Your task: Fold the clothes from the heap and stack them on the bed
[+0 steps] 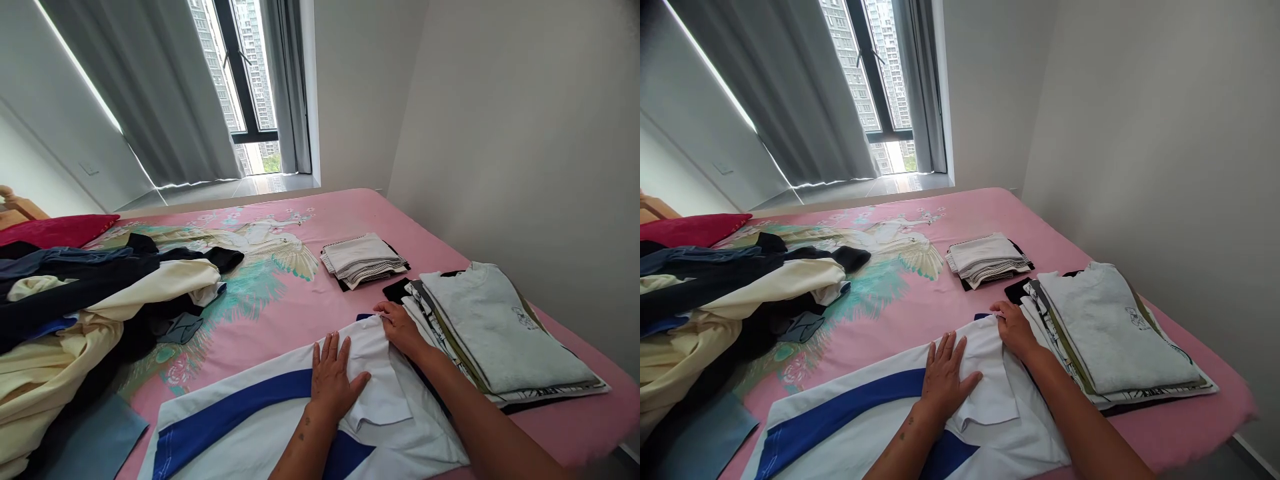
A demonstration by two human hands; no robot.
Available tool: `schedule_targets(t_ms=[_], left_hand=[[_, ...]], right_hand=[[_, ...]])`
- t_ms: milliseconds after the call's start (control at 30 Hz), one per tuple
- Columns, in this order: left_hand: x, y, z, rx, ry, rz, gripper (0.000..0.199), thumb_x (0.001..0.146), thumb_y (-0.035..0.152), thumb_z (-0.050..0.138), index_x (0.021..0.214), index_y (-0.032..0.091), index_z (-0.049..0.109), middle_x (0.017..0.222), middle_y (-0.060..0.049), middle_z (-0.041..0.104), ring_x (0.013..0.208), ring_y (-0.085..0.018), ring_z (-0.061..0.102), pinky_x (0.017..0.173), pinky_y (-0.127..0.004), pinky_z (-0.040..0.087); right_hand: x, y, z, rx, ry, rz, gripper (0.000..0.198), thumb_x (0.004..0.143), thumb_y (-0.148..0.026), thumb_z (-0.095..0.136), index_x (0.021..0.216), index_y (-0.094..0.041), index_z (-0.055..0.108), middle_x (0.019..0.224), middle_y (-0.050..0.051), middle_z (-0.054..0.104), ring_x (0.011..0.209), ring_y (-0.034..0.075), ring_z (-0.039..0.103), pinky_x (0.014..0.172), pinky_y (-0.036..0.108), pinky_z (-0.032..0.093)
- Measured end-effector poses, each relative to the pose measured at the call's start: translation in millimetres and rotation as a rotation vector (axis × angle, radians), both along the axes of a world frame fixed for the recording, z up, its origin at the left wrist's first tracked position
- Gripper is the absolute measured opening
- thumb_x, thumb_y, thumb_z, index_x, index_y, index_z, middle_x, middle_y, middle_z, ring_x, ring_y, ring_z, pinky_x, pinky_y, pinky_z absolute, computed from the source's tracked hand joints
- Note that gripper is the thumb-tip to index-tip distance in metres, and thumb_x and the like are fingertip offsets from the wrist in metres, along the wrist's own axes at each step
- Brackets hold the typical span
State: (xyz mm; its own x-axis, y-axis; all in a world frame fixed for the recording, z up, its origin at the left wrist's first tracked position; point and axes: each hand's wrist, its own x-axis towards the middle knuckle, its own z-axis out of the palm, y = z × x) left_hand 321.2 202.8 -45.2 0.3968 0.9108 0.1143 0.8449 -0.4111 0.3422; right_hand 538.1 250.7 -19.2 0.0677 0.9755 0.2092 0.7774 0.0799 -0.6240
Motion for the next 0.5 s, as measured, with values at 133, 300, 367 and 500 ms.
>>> schedule_targets(t_ms=[133,300,367,500], left_hand=[[-1.3,0.0,1.3,-0.011,-0.02,-0.005,0.074,0.078,0.068,0.039,0.14,0.027,0.032,0.15,-0.008,0.027,0.139,-0.026,0.017,0.113,-0.054,0.011],[-1.1,-0.1,3.6,-0.025,-0.037,-0.003,0.073,0.078,0.066,0.041,0.139,0.027,0.033,0.149,-0.008,0.028,0.139,-0.026,0.017,0.113,-0.053,0.01],[-0.9,0.0,3.9,-0.023,-0.039,-0.004,0.073,0.079,0.065,0.041,0.139,0.026,0.033,0.149,-0.008,0.028,0.139,-0.026,0.017,0.113,-0.053,0.011],[-0.9,0.5,1.8,-0.007,-0.014,-0.014,0.072,0.08,0.062,0.042,0.14,0.025,0.03,0.15,-0.008,0.027,0.139,-0.025,0.017,0.113,-0.053,0.012]], right_hand=[[13.1,8.4,5.8,-0.046,0.029,0.196,0.019,0.075,-0.023,0.048,0.089,-0.02,0.061,0.09,0.002,0.062,0.088,0.017,0.053,0.08,0.028,0.042],[19.1,11.8,12.5,-0.05,0.0,0.303,0.018,0.073,-0.024,0.052,0.086,-0.021,0.064,0.092,0.003,0.061,0.09,0.019,0.051,0.084,0.031,0.04],[18.5,15.0,11.3,-0.03,-0.018,0.332,0.021,0.07,-0.02,0.053,0.087,-0.022,0.065,0.096,0.003,0.06,0.094,0.019,0.05,0.088,0.032,0.037],[18.4,23.8,0.0,0.022,-0.034,0.297,0.016,0.067,-0.014,0.05,0.079,-0.02,0.059,0.091,0.003,0.058,0.095,0.018,0.047,0.088,0.03,0.036]])
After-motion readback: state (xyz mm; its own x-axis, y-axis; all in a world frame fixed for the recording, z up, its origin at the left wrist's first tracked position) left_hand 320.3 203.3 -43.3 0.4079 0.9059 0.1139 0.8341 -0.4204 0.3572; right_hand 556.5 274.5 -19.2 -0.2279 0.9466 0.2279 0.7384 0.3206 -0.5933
